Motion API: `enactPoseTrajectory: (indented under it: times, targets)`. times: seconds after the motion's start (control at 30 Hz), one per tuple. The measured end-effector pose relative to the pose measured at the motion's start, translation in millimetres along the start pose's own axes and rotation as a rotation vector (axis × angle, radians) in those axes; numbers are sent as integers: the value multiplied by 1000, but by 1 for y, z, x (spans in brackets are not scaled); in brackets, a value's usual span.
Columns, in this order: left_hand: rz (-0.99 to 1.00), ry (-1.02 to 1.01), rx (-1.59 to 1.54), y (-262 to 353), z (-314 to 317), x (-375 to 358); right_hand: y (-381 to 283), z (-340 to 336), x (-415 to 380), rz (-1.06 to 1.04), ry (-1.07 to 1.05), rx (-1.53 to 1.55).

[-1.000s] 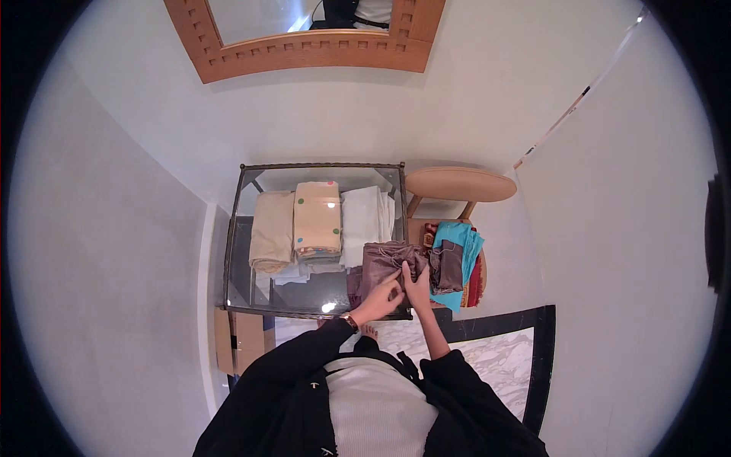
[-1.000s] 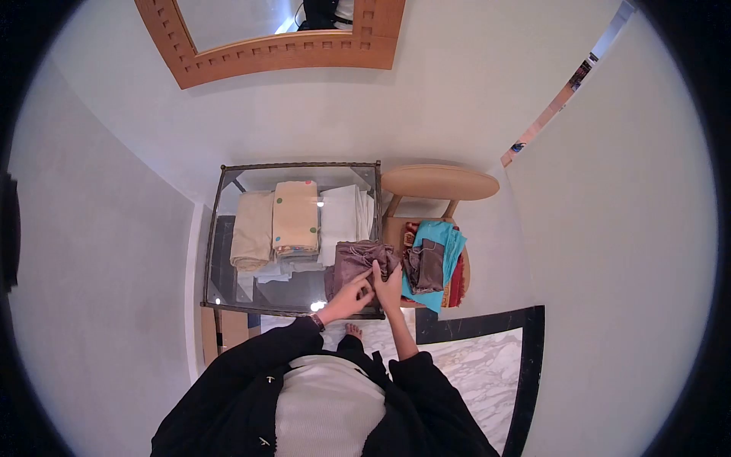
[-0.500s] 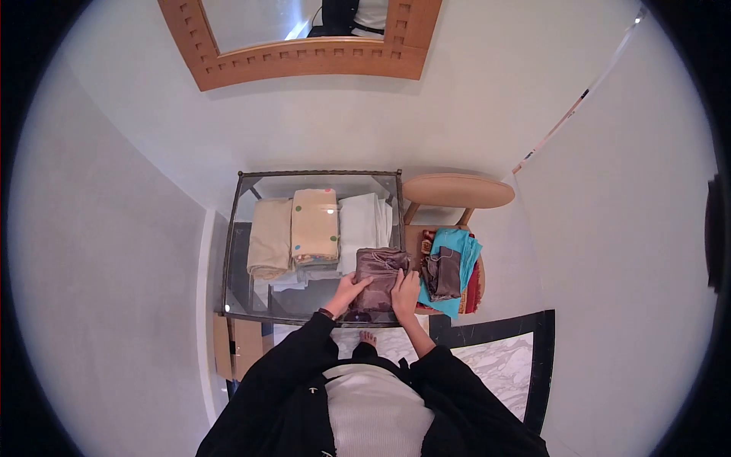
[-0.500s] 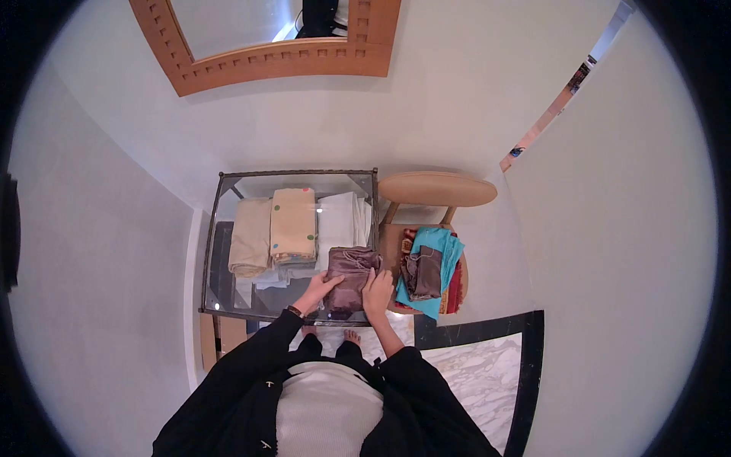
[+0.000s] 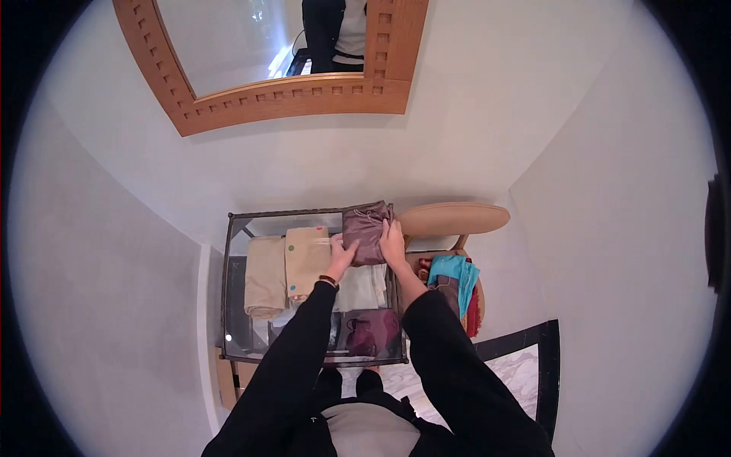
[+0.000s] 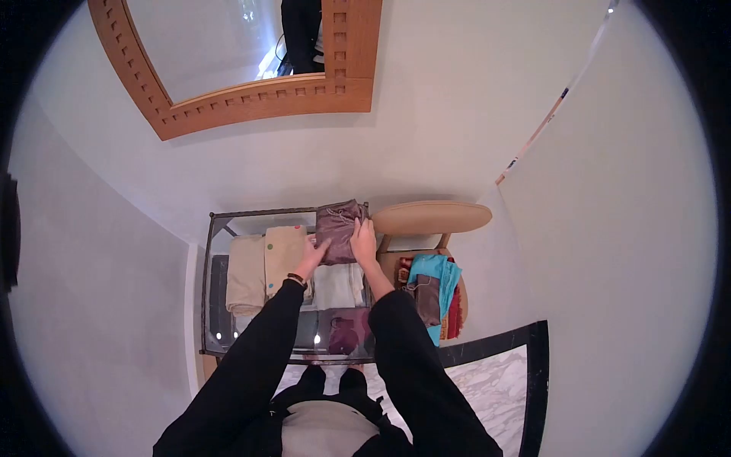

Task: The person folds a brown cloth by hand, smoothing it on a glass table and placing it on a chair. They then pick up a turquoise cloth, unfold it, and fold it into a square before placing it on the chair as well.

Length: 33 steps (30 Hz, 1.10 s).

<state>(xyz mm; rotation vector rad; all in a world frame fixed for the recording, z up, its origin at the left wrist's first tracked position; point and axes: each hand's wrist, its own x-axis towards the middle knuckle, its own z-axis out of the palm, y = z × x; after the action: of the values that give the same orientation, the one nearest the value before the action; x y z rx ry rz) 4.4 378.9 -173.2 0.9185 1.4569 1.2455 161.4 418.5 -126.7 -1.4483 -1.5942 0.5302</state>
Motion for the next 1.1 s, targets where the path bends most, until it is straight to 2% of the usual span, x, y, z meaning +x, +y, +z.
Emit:
enactPoseTrajectory:
  times: [0.1, 0.13, 0.23, 0.27, 0.37, 0.5, 0.57, 0.63, 0.7, 0.8, 0.9, 1.0, 1.1]
  targets:
    - [496, 103, 752, -3, 4, -24, 22, 24, 8, 140, -158, -235]
    - [469, 6, 697, 17, 6, -45, 22, 25, 9, 157, -162, -343]
    - [557, -156, 1063, 15, 2, -69, 17, 17, -5, 184, -158, -593]
    - [458, -220, 1096, 17, 1, -73, 17, 16, -9, 165, -137, -622]
    - [398, -258, 1190, 21, 0, -74, 25, 9, -24, 140, 11, -580]
    - [512, -187, 1297, 33, 6, -83, 58, -40, -69, 236, 122, -360]
    - [592, -195, 1343, 42, 11, -89, 90, -72, -115, 488, 167, -248]
    - [656, -257, 1357, 53, 14, -101, 152, -84, -172, 742, 140, -465]
    - [698, -285, 1332, 58, 17, -114, 204, -91, -222, 816, 11, -647]
    - [688, -312, 1254, 55, 19, -145, 218, -115, -246, 809, -413, -684]
    - [603, -376, 1224, 57, 8, -189, 247, -120, -262, 641, -510, -678]
    - [517, -391, 1216, 58, -7, -231, 276, -122, -268, 577, -236, -339]
    - [430, -373, 1197, 51, -23, -265, 260, -135, -252, 531, -56, -411]
